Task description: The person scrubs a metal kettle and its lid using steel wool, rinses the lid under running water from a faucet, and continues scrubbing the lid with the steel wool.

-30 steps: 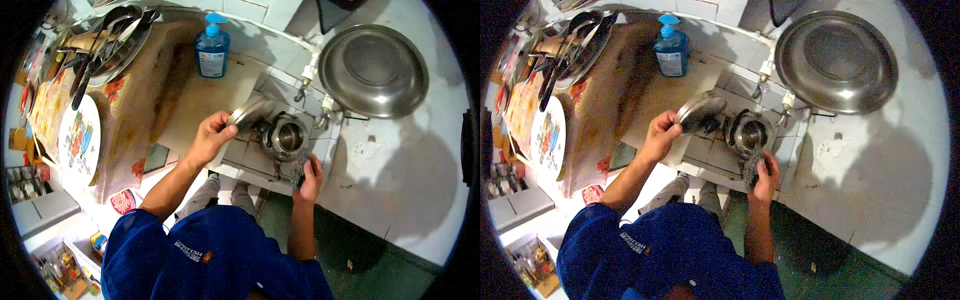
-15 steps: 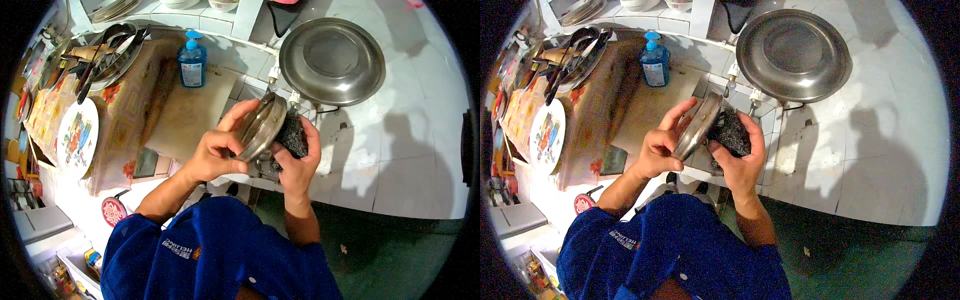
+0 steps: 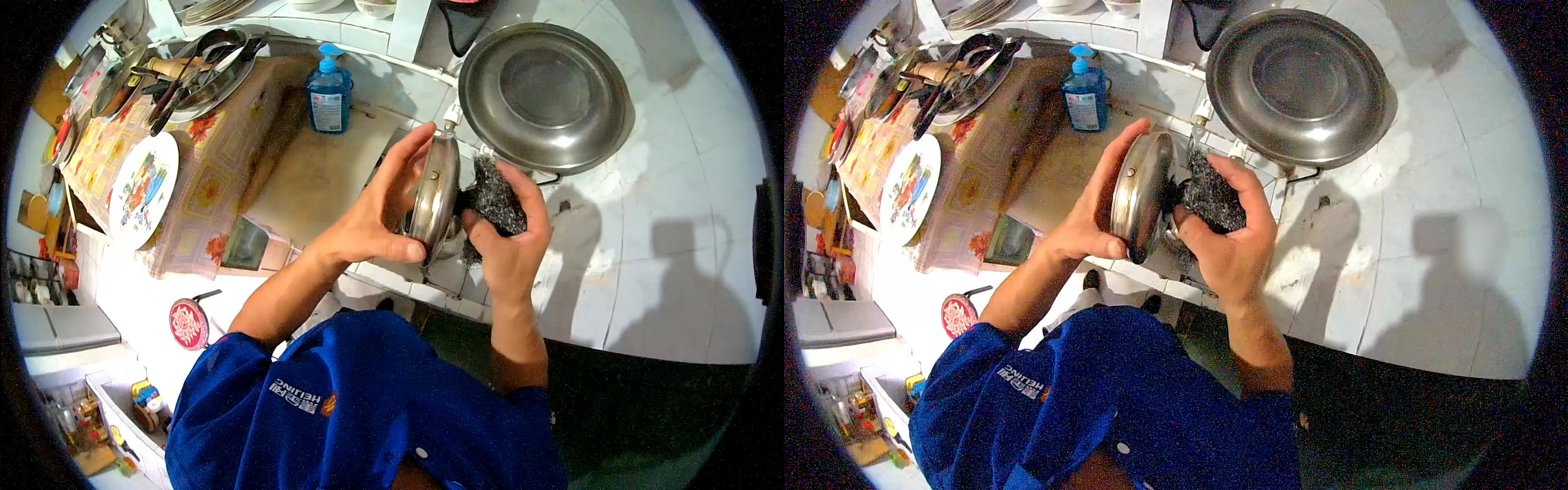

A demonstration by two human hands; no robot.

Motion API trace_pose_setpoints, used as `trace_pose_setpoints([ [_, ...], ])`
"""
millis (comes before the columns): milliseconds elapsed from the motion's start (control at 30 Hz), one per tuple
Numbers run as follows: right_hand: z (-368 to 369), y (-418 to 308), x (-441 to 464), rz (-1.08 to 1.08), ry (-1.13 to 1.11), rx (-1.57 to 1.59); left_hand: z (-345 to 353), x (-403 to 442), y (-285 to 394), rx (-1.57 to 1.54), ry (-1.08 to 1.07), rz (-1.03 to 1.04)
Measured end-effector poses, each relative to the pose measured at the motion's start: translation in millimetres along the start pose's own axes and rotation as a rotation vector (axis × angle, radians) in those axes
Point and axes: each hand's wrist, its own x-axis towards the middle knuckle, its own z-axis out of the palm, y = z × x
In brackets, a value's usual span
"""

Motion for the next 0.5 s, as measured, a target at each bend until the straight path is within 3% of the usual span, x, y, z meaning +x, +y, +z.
trace_pose_setpoints([
  [100, 1.6, 0.2, 0.7, 0.047, 0.022, -0.001, -2.7, 0.5, 0.3, -0.063, 0.057, -0.072],
  [233, 11.4, -1.9, -11.8, -0.137, 0.103, -0.167, -15.0, 2.3, 2.2, -0.083, 0.113, -0.065],
  [333, 34.6, -5.5, -15.8, -0.328, -0.033, -0.315, -37.2, 3.3, 0.0, -0.032, 0.126, -0.060],
  [500, 68.3, -1.5, -5.7, -0.222, -0.022, -0.286, -83.5, -1.8, 3.1, 0.042, 0.188, -0.083],
])
